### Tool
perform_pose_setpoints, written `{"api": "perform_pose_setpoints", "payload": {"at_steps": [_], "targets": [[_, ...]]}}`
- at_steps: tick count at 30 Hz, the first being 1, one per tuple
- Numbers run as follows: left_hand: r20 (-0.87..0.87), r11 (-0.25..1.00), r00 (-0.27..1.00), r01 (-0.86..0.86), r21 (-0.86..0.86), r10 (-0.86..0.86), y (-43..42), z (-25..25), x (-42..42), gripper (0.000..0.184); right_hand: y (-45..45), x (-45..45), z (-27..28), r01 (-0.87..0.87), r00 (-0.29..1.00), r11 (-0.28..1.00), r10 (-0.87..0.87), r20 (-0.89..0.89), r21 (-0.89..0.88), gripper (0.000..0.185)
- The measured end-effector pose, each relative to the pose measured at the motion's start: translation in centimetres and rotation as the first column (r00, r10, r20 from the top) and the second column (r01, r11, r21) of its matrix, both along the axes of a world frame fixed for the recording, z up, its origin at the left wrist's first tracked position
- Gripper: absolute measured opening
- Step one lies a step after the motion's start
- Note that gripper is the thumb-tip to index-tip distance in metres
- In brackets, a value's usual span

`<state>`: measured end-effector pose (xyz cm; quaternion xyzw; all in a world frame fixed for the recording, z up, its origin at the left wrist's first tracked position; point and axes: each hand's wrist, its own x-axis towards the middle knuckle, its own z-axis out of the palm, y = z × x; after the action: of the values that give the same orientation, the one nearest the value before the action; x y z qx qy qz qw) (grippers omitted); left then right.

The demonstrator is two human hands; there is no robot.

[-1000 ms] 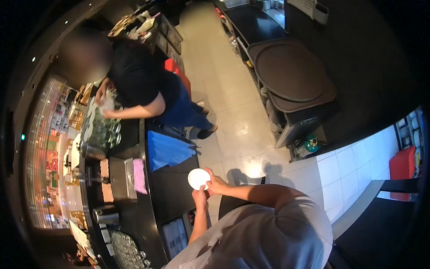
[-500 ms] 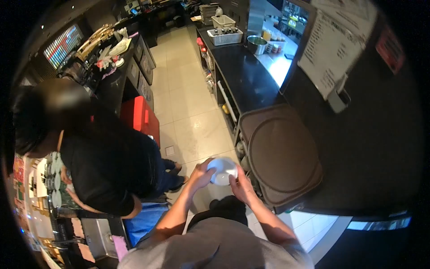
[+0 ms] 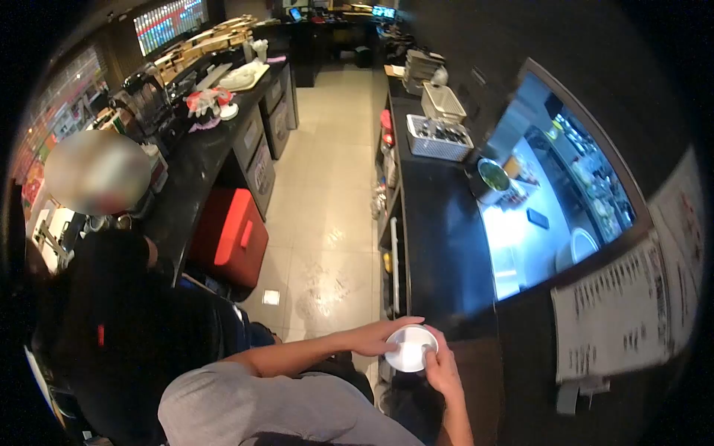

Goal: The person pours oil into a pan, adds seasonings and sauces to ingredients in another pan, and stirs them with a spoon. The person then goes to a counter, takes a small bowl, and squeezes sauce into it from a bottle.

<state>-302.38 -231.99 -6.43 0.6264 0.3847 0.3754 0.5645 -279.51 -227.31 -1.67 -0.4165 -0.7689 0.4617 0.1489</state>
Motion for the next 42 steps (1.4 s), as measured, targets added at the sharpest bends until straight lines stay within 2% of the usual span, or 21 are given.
{"api": "perform_pose_setpoints", "payload": {"at_steps": [2, 5, 7, 8, 12, 15, 18, 19, 21, 23, 25, 27, 29, 32, 33, 35, 37, 39, 40, 41, 42], "targets": [[0.134, 0.998, 0.991, 0.004, -0.058, 0.004, 1.2, -0.7, -4.5, 0.103, 5.1, -4.4, -2.7, -0.092, 0.995, 0.981, 0.085, -0.049, -0.171, 0.049], [-0.031, 0.968, 0.978, -0.199, 0.154, 0.207, 3.2, -1.4, -11.7, 0.125, 11.4, -11.7, -7.3, -0.207, 0.973, 0.884, 0.143, -0.181, -0.419, 0.049], [-0.063, 0.932, 0.936, -0.334, 0.139, 0.345, 5.8, -3.7, -15.9, 0.129, 15.2, -17.4, -10.6, -0.297, 0.951, 0.751, 0.176, -0.254, -0.590, 0.053], [0.008, 0.903, 0.906, -0.423, 0.081, 0.423, 6.7, -4.2, -18.0, 0.128, 16.8, -21.6, -9.2, -0.276, 0.961, 0.607, 0.204, -0.189, -0.746, 0.056], [-0.093, 0.808, 0.805, -0.589, -0.004, 0.586, 12.7, -7.2, -28.5, 0.123, 23.4, -35.4, -14.1, -0.170, 0.985, 0.594, 0.103, -0.135, -0.786, 0.055], [-0.130, 0.786, 0.778, -0.617, 0.023, 0.615, 18.2, -6.5, -38.1, 0.122, 28.1, -45.7, -12.5, -0.097, 0.995, 0.580, 0.058, -0.078, -0.808, 0.057], [-0.184, 0.781, 0.759, -0.615, 0.112, 0.624, 24.4, -6.6, -47.1, 0.116, 34.3, -53.5, -14.8, -0.183, 0.982, 0.607, 0.070, -0.177, -0.773, 0.044], [-0.209, 0.798, 0.772, -0.596, 0.087, 0.600, 26.4, -6.2, -50.0, 0.114, 36.6, -55.8, -13.0, -0.332, 0.943, 0.498, 0.177, -0.280, -0.801, 0.045], [-0.152, 0.788, 0.773, -0.600, 0.138, 0.615, 30.7, -5.3, -55.1, 0.113, 40.7, -59.5, -13.8, -0.371, 0.918, 0.393, 0.018, -0.397, -0.841, 0.054], [-0.001, 0.772, 0.780, -0.619, 0.143, 0.626, 35.3, -5.8, -59.3, 0.115, 44.1, -63.8, -11.9, -0.412, 0.873, 0.452, -0.052, -0.484, -0.791, 0.063], [-0.048, 0.697, 0.705, -0.686, 0.209, 0.707, 39.1, -6.0, -62.7, 0.116, 48.1, -67.4, -12.5, -0.306, 0.870, 0.503, -0.198, -0.452, -0.808, 0.063], [0.062, 0.683, 0.693, -0.719, 0.130, 0.718, 42.2, -7.0, -66.6, 0.116, 53.7, -70.9, -14.5, -0.251, 0.917, 0.548, -0.130, -0.378, -0.798, 0.067], [0.012, 0.599, 0.602, -0.795, 0.098, 0.798, 45.5, -10.2, -70.4, 0.114, 59.6, -75.9, -16.7, -0.181, 0.929, 0.548, -0.177, -0.324, -0.817, 0.065], [0.201, 0.441, 0.420, -0.894, -0.076, 0.885, 49.1, -13.2, -76.2, 0.115, 68.8, -84.5, -19.5, -0.152, 0.960, 0.526, -0.123, -0.252, -0.837, 0.061], [0.059, 0.358, 0.353, -0.927, -0.110, 0.934, 50.1, -13.3, -78.3, 0.116, 71.9, -88.4, -19.9, -0.177, 0.968, 0.550, -0.053, -0.246, -0.816, 0.059], [-0.114, 0.316, 0.304, -0.943, 0.107, 0.946, 50.8, -11.1, -83.5, 0.112, 77.0, -96.9, -20.5, -0.247, 0.967, 0.600, 0.107, -0.230, -0.761, 0.055], [-0.136, 0.193, 0.176, -0.974, 0.118, 0.975, 51.3, -9.2, -88.2, 0.111, 80.4, -106.7, -20.6, -0.304, 0.947, 0.645, 0.287, -0.146, -0.702, 0.051], [-0.122, 0.027, 0.019, -0.997, 0.066, 0.992, 52.5, -7.9, -92.4, 0.111, 84.4, -117.0, -25.3, -0.397, 0.877, 0.666, 0.478, -0.047, -0.632, 0.048], [-0.177, -0.025, -0.088, -0.944, 0.328, 0.980, 52.7, -9.5, -94.8, 0.110, 86.6, -121.3, -28.8, -0.567, 0.768, 0.670, 0.640, -0.014, -0.479, 0.045], [-0.231, -0.146, -0.235, -0.927, 0.347, 0.944, 52.9, -9.1, -96.1, 0.113, 88.1, -125.1, -31.7, -0.696, 0.663, 0.684, 0.729, 0.172, -0.220, 0.046], [-0.198, -0.242, -0.287, -0.944, 0.224, 0.937, 53.6, -7.8, -97.7, 0.113, 89.5, -128.9, -34.4, -0.787, 0.580, 0.615, 0.715, 0.390, 0.044, 0.047]]}}
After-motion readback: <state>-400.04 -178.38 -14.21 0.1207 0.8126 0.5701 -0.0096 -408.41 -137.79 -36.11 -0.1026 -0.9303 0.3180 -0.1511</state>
